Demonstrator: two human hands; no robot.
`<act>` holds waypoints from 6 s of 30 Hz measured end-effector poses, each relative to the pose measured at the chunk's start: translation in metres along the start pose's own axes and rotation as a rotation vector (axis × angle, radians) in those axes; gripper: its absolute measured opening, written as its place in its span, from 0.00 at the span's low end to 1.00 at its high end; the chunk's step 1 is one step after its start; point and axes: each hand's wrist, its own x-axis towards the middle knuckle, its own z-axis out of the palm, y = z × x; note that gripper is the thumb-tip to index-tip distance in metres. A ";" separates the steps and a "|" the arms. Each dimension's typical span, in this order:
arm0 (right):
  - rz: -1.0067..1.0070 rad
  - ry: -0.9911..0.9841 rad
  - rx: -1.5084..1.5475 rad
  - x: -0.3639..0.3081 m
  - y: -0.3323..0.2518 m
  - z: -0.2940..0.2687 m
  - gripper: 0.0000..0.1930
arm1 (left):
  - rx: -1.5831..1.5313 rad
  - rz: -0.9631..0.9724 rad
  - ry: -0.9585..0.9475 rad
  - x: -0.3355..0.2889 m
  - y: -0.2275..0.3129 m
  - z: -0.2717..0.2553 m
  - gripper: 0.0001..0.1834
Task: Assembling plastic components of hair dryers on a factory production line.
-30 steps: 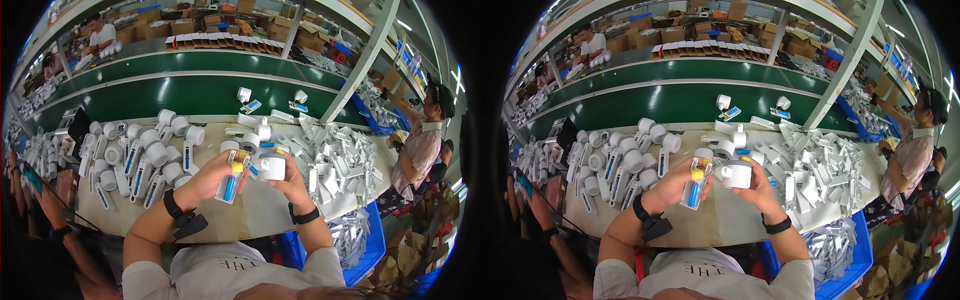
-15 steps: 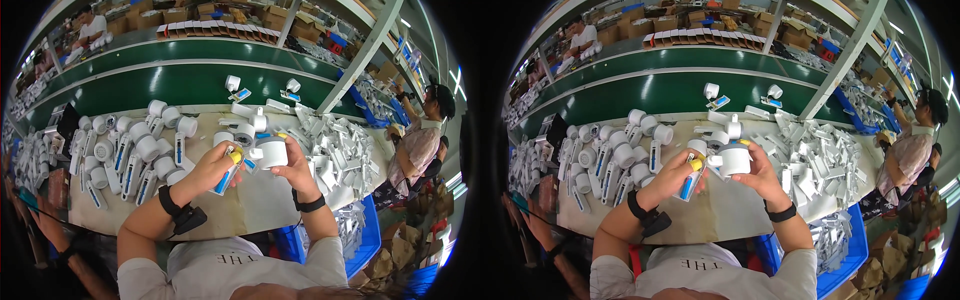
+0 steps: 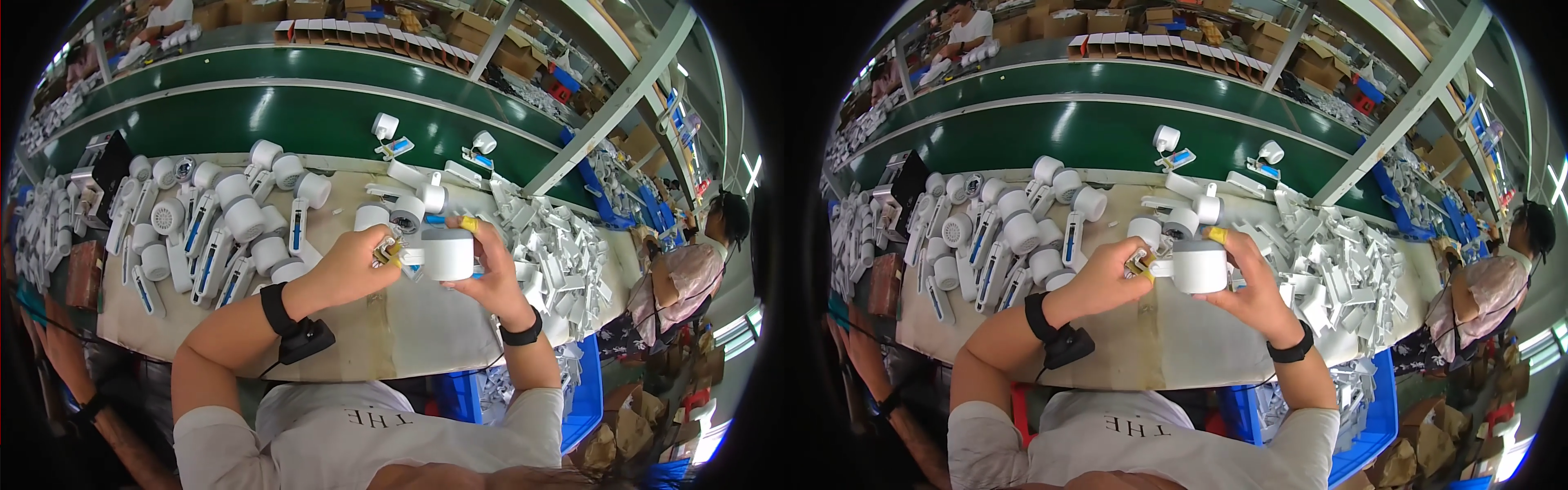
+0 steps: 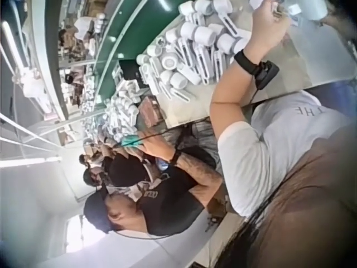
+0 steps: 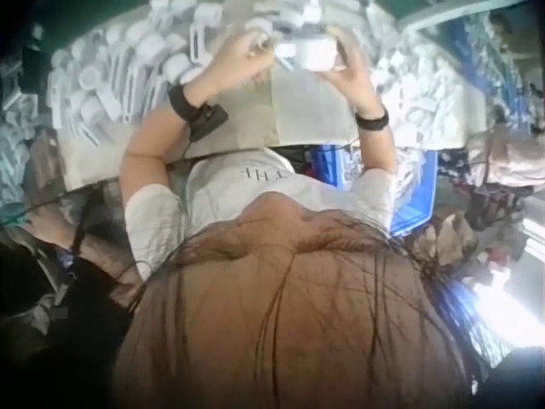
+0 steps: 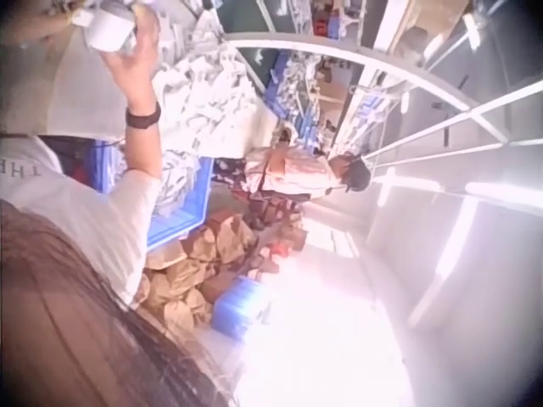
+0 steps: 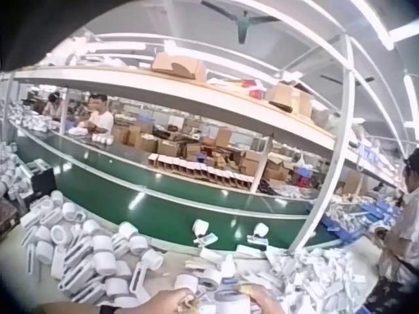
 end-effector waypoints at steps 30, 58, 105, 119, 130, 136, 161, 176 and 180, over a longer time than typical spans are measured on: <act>0.138 0.377 0.124 0.047 -0.013 0.031 0.20 | -0.851 0.018 0.281 0.001 -0.002 0.014 0.15; 0.467 0.282 -0.629 -0.107 -0.024 -0.011 0.09 | -0.856 0.018 0.500 -0.032 -0.038 0.033 0.19; -0.166 -0.139 -0.526 -0.031 -0.023 0.073 0.23 | -1.060 0.067 0.488 -0.041 -0.033 0.042 0.20; 0.116 0.000 -0.375 -0.010 -0.050 0.075 0.33 | -1.140 0.103 0.549 -0.044 -0.045 0.052 0.18; -0.020 0.109 -0.502 -0.004 -0.043 0.099 0.30 | -0.952 0.056 0.779 -0.044 -0.045 0.059 0.18; 0.445 -0.112 0.439 -0.018 -0.030 0.073 0.19 | -0.869 0.153 0.643 -0.051 -0.033 0.039 0.16; -0.187 -0.258 0.083 0.054 -0.068 0.057 0.12 | 1.232 -0.509 1.026 -0.161 -0.056 -0.277 0.12; -0.300 -0.284 -0.096 0.068 -0.022 0.062 0.10 | 0.517 -0.633 0.393 0.075 -0.070 -0.294 0.20; -0.197 -0.267 -0.143 0.051 -0.013 0.048 0.09 | 0.857 -0.702 0.319 0.136 -0.128 -0.300 0.27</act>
